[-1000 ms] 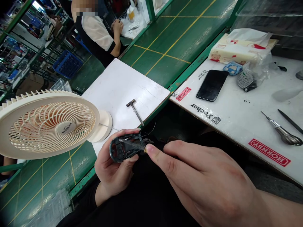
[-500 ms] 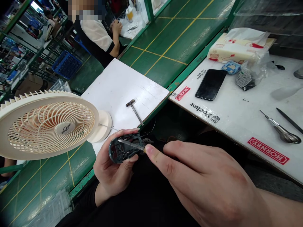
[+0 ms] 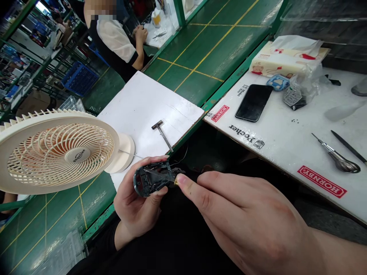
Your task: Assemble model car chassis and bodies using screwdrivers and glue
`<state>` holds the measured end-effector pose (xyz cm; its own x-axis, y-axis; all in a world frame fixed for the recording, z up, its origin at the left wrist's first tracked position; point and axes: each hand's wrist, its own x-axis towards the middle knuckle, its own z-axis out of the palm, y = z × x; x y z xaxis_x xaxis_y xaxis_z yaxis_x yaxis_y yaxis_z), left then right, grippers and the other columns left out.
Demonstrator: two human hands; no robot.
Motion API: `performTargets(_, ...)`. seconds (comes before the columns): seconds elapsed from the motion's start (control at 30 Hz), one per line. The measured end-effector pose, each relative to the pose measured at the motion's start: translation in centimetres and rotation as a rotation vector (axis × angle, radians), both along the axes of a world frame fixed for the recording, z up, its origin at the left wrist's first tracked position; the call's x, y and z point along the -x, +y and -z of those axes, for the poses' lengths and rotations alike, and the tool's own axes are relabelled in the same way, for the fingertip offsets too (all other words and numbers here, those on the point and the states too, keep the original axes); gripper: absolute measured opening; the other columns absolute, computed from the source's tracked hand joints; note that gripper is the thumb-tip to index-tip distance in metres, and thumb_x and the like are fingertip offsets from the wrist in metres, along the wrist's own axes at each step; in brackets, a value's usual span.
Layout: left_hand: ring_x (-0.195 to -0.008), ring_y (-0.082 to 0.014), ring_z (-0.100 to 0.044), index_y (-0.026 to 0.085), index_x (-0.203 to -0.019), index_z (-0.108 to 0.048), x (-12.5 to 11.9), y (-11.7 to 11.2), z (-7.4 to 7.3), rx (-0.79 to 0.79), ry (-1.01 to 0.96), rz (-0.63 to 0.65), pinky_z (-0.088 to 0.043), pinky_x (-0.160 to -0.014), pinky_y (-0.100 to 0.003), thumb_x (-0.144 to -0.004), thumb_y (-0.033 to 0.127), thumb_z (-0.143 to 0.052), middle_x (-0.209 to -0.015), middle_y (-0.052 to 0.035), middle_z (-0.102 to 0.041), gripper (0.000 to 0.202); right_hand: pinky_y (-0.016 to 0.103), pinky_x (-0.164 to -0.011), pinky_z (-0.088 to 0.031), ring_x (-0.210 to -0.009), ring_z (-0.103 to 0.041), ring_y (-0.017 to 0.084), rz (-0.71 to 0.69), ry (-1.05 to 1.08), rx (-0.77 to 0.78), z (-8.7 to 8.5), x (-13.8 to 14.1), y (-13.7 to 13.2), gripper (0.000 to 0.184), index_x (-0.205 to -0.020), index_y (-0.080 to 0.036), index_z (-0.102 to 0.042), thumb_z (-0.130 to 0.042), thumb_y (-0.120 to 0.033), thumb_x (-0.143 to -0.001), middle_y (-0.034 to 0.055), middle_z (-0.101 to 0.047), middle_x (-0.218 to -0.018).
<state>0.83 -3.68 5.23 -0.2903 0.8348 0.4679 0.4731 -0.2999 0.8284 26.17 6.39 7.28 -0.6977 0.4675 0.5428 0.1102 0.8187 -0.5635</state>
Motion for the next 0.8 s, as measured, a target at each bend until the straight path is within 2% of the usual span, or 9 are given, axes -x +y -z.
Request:
performTargets(0.13, -0.129, -0.0346, -0.084, 0.024, -0.161, -0.072, 0.1, 0.2, 0.1, -0.013, -0.002, 0.017, -0.071, -0.114, -0.054, -0.099, 0.021, -0.095, -0.142, -0.0143, -0.085, 0.067, 0.033, -0.099, -0.076, -0.112, -0.088, 0.023, 0.062, 0.003, 0.032, -1.0, 0.9, 0.1, 0.055, -0.157, -0.014, -0.073, -0.064, 0.005, -0.107, 0.0065, -0.090, -0.135)
performTargets(0.23, -0.129, -0.0338, -0.084, 0.024, -0.160, -0.072, 0.1, 0.2, 0.3, -0.021, -0.002, 0.014, -0.071, -0.113, -0.052, -0.099, 0.020, -0.095, -0.142, -0.0130, -0.085, 0.066, 0.029, -0.088, -0.076, -0.103, -0.088, 0.021, 0.056, 0.031, 0.038, -1.3, 1.5, 0.4, 0.047, -0.149, -0.012, -0.076, -0.064, 0.006, -0.108, 0.0096, -0.090, -0.125)
performTargets(0.33, -0.131, -0.0319, -0.083, 0.024, -0.159, -0.073, -0.2, 0.1, 0.2, 0.001, -0.042, -0.001, -0.071, -0.114, -0.048, -0.098, 0.017, -0.094, -0.144, -0.0124, -0.084, 0.065, 0.027, -0.085, -0.075, -0.096, -0.088, 0.019, 0.067, 0.081, 0.037, -1.3, 1.9, 0.8, 0.043, -0.142, -0.012, -0.078, -0.067, 0.008, -0.105, 0.0084, -0.090, -0.114)
performTargets(0.47, -0.128, -0.0292, -0.083, 0.024, -0.153, -0.078, -0.8, 0.1, -0.3, 0.063, -0.111, -0.034, -0.071, -0.113, -0.042, -0.094, 0.013, -0.095, -0.142, -0.0113, -0.085, 0.062, 0.027, -0.078, -0.073, -0.084, -0.084, 0.017, 0.035, 0.077, 0.109, -1.2, 1.9, 1.1, 0.037, -0.145, -0.012, -0.078, -0.067, -0.003, -0.112, 0.0065, -0.086, -0.101)
performTargets(0.57, -0.126, -0.0292, -0.084, 0.024, -0.142, -0.083, -1.2, 1.0, -0.5, 0.202, -0.317, -0.081, -0.071, -0.112, -0.040, -0.096, 0.018, -0.096, -0.136, -0.0107, -0.087, 0.048, 0.026, -0.074, -0.069, -0.082, -0.079, 0.016, 0.024, 0.042, 0.202, -0.8, 1.4, 1.4, 0.031, -0.146, -0.012, -0.079, -0.065, -0.015, -0.118, 0.0077, -0.083, -0.101)
performTargets(0.63, -0.126, -0.0302, -0.084, 0.024, -0.137, -0.083, -1.2, 1.9, -0.3, 0.310, -0.548, -0.094, -0.072, -0.110, -0.039, -0.096, 0.026, -0.097, -0.134, -0.0110, -0.087, 0.043, 0.025, -0.082, -0.070, -0.088, -0.080, 0.015, 0.047, 0.021, 0.240, 0.1, 0.4, 2.0, 0.031, -0.146, -0.016, -0.080, -0.066, -0.020, -0.119, 0.0083, -0.083, -0.108)
performTargets(0.7, -0.124, -0.0313, -0.084, 0.023, -0.134, -0.082, -0.9, 2.9, 0.5, 0.376, -0.750, -0.073, -0.073, -0.108, -0.038, -0.094, 0.035, -0.100, -0.130, -0.0107, -0.086, 0.045, 0.028, -0.096, -0.070, -0.100, -0.083, 0.016, 0.146, -0.040, 0.273, 1.7, -1.5, 2.9, 0.032, -0.149, -0.021, -0.079, -0.065, -0.024, -0.119, 0.0080, -0.085, -0.119)
performTargets(0.73, -0.124, -0.0320, -0.084, 0.023, -0.131, -0.082, -0.7, 3.5, 1.0, 0.399, -0.829, -0.057, -0.073, -0.107, -0.039, -0.092, 0.038, -0.101, -0.127, -0.0104, -0.085, 0.046, 0.030, -0.103, -0.069, -0.108, -0.084, 0.018, 0.248, -0.098, 0.298, 2.8, -2.8, 3.4, 0.033, -0.150, -0.024, -0.079, -0.064, -0.026, -0.120, 0.0073, -0.086, -0.126)
performTargets(0.8, -0.120, -0.0323, -0.082, 0.022, -0.122, -0.080, -0.3, 4.4, 2.3, 0.466, -0.953, -0.023, -0.075, -0.101, -0.041, -0.088, 0.041, -0.103, -0.124, -0.0100, -0.082, 0.045, 0.038, -0.113, -0.067, -0.124, -0.083, 0.023, 0.566, -0.253, 0.355, 5.2, -5.9, 4.6, 0.036, -0.151, -0.028, -0.078, -0.060, -0.032, -0.120, 0.0070, -0.086, -0.137)
